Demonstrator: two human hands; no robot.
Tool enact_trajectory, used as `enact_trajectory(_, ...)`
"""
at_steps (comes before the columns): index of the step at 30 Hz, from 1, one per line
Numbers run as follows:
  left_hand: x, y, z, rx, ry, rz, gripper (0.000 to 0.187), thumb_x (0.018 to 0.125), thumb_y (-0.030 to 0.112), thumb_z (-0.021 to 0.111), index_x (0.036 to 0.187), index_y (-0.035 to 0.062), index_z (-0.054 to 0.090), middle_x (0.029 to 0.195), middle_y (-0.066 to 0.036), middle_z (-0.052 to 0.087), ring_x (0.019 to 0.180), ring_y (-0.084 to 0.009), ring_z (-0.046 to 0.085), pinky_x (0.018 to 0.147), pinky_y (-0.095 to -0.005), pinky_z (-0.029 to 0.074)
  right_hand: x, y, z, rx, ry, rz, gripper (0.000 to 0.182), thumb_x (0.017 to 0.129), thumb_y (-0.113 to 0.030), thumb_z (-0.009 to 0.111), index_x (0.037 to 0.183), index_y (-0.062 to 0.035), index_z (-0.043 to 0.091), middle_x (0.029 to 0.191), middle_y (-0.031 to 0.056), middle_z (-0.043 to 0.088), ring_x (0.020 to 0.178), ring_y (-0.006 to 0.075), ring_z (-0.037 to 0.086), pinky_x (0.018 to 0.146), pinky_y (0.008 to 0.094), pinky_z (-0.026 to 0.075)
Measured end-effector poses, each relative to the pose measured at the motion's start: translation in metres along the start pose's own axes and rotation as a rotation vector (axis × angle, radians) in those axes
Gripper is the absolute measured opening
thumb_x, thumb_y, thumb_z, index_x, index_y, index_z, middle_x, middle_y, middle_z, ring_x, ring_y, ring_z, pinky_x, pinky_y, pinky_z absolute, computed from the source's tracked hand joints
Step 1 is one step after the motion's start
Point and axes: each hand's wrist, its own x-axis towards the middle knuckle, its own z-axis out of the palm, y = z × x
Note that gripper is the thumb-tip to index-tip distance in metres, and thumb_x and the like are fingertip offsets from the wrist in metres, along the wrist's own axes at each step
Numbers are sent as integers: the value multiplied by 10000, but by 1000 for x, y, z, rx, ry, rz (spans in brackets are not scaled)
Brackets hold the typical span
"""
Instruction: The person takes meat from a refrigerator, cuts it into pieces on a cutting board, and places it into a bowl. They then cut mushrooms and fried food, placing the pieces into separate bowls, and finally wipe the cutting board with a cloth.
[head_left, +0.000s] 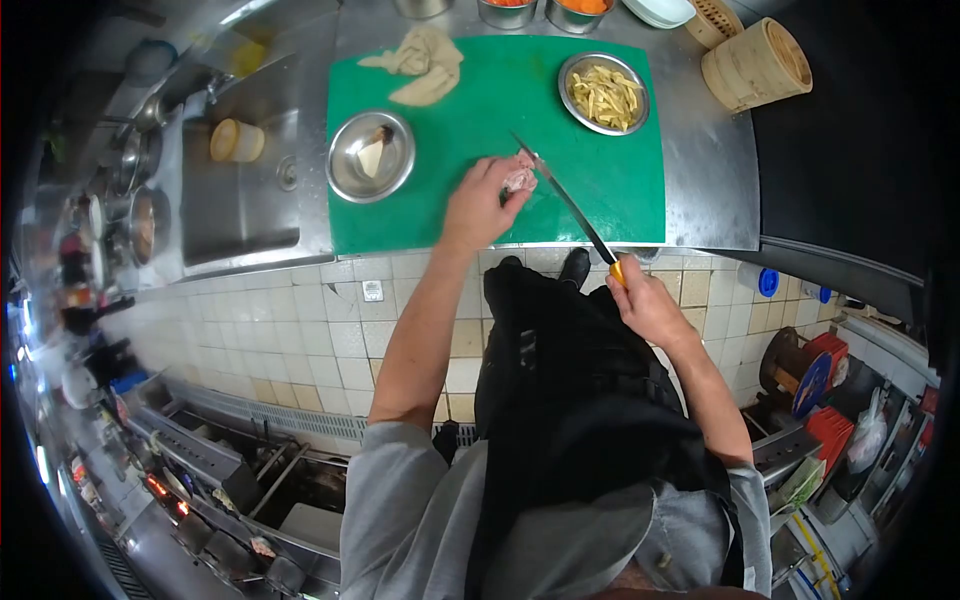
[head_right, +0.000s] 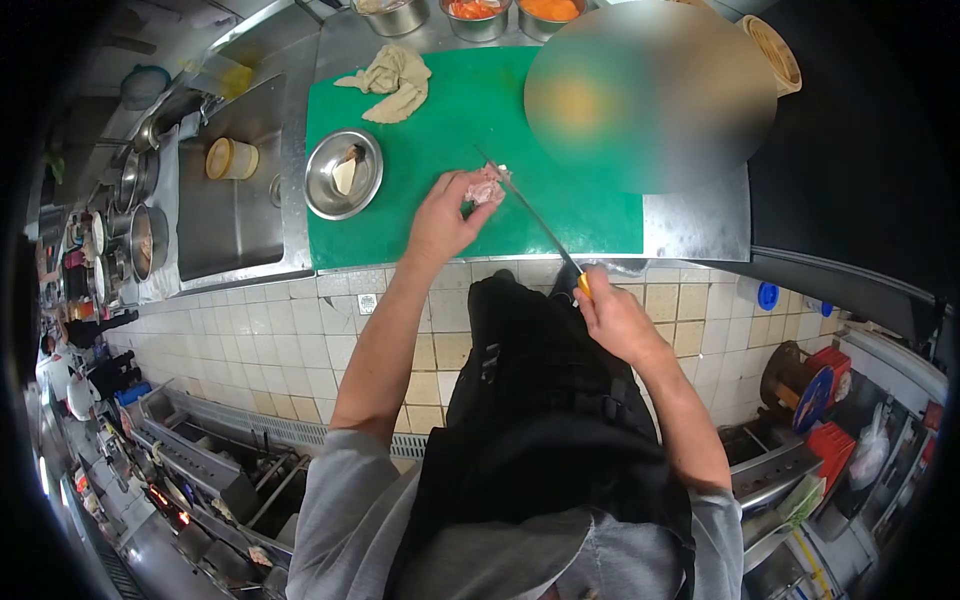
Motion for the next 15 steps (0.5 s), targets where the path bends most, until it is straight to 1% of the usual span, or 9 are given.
enact_trajectory(2, -5, -7, 5, 176, 33, 86, 339, 909, 207, 778, 1216, 97, 682, 1176, -91, 688, 1056, -318, 684, 869, -422, 575, -1, 0, 3, -29, -37, -9, 259, 1070, -197, 575, 1151, -3, 424, 844, 321, 680, 824, 541, 663, 693, 610, 501)
enact_trajectory(3, -7, -10, 6, 176, 30, 84, 339, 909, 207, 778, 1216, 97, 682, 1176, -91, 688, 1056, -318, 684, 869, -422, 575, -2, 1, 4, -28, -39, -7, 259, 1070, -197, 575, 1151, -3, 424, 844, 321, 680, 824, 541, 663, 693, 610, 501)
enact_trajectory(5, -7, -16, 10, 214, 31, 87, 284, 913, 161, 747, 1183, 88, 697, 1173, -95, 694, 1061, -336, 677, 880, -442, 572, -2, 2, 4, -109, -119, 18, 261, 1070, -203, 572, 1158, -5, 426, 835, 320, 683, 825, 538, 668, 699, 615, 506)
enact_trajectory(9, -3, -9, 12, 233, 26, 85, 231, 919, 119, 714, 1146, 78, 708, 1181, -97, 707, 1071, -334, 675, 899, -446, 570, -4, 3, 3, -92, -128, 32, 263, 1069, -204, 571, 1162, -7, 422, 822, 327, 677, 822, 539, 668, 692, 621, 502)
enact_trajectory(11, -2, -12, 16, 283, 34, 105, 223, 918, 101, 700, 1139, 73, 708, 1163, -102, 725, 1079, -337, 673, 923, -448, 566, -3, 9, 7, -99, -117, -11, 271, 1066, -198, 573, 1173, -4, 417, 808, 332, 668, 811, 542, 663, 687, 628, 497)
enact_trajectory(15, -1, -12, 18, 311, 27, 115, 221, 921, 91, 691, 1140, 72, 708, 1141, -109, 734, 1081, -342, 672, 935, -446, 563, 28, 14, 18, -114, -128, -42, 264, 1066, -186, 562, 1168, 4, 410, 809, 326, 665, 803, 548, 654, 684, 628, 493)
